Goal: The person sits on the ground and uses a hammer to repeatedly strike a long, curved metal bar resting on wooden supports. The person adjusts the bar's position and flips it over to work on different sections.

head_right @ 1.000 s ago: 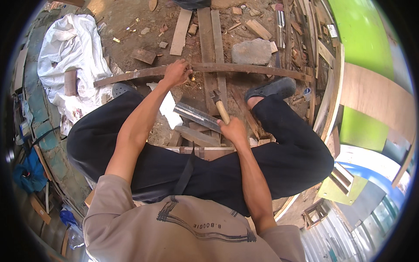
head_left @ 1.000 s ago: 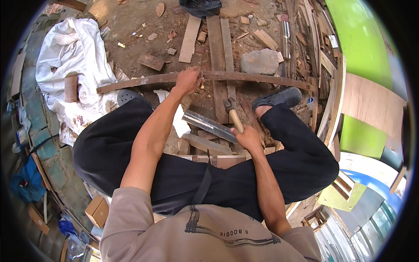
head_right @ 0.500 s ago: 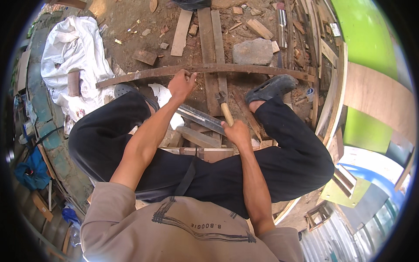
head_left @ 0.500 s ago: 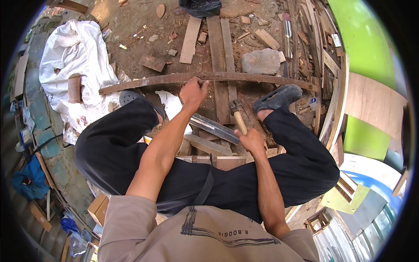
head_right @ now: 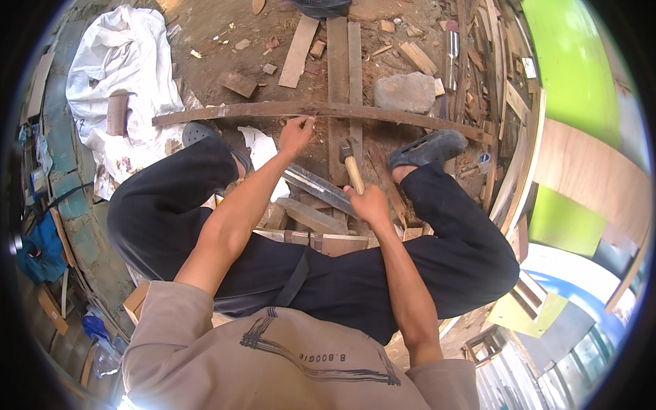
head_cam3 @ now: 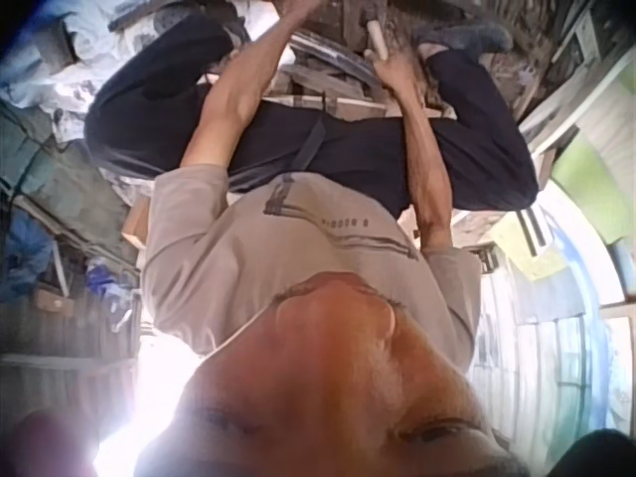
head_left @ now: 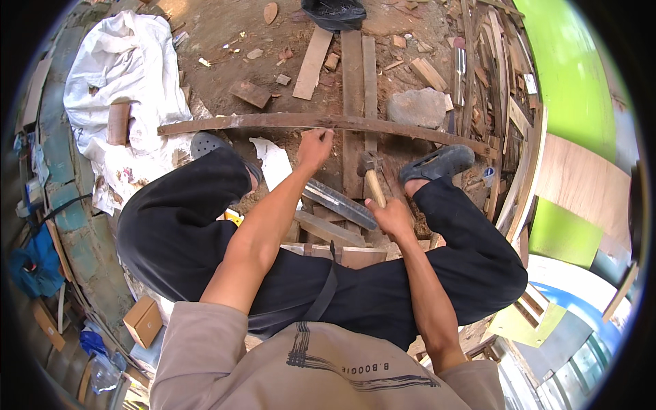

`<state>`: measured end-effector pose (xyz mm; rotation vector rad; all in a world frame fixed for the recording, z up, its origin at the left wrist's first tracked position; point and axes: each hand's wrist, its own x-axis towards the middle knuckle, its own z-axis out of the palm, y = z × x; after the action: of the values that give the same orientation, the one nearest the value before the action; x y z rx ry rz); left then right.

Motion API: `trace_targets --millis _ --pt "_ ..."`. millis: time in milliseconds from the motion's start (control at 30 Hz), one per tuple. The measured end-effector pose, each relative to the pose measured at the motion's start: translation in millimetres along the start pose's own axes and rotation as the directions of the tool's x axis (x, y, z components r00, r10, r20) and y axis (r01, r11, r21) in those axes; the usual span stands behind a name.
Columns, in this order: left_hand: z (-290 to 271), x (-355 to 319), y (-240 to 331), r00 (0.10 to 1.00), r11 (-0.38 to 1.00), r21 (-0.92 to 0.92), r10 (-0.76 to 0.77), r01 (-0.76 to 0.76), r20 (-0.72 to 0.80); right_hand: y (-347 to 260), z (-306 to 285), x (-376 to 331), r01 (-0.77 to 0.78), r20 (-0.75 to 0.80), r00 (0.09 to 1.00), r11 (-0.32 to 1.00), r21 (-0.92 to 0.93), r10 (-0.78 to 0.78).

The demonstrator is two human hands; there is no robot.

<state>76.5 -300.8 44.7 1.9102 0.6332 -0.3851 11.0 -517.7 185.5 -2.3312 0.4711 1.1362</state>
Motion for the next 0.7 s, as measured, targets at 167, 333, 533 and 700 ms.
trace_targets --millis 167,333,533,700 --pt "-30 -16 -16 0.971 0.981 0.139 -0.102 0.134 -0.215 -78 -30 -7 0.399 -0.256 0.890 0.916 0.035 -0.377" --pt "-57 -15 -43 0.928 0.950 0.146 -0.222 0.275 -0.300 -113 -9 34 0.722 -0.434 0.692 0.571 0.391 -0.577" --pt "-68 -13 -31 0.922 0.948 0.204 -0.161 0.243 -0.352 -36 57 90 0.189 -0.282 0.940 0.981 -0.040 -0.193" --pt "-80 -1 -41 0.835 0.866 0.491 0.337 -0.094 -0.435 -60 34 51 0.393 -0.378 0.865 0.914 0.098 -0.331"
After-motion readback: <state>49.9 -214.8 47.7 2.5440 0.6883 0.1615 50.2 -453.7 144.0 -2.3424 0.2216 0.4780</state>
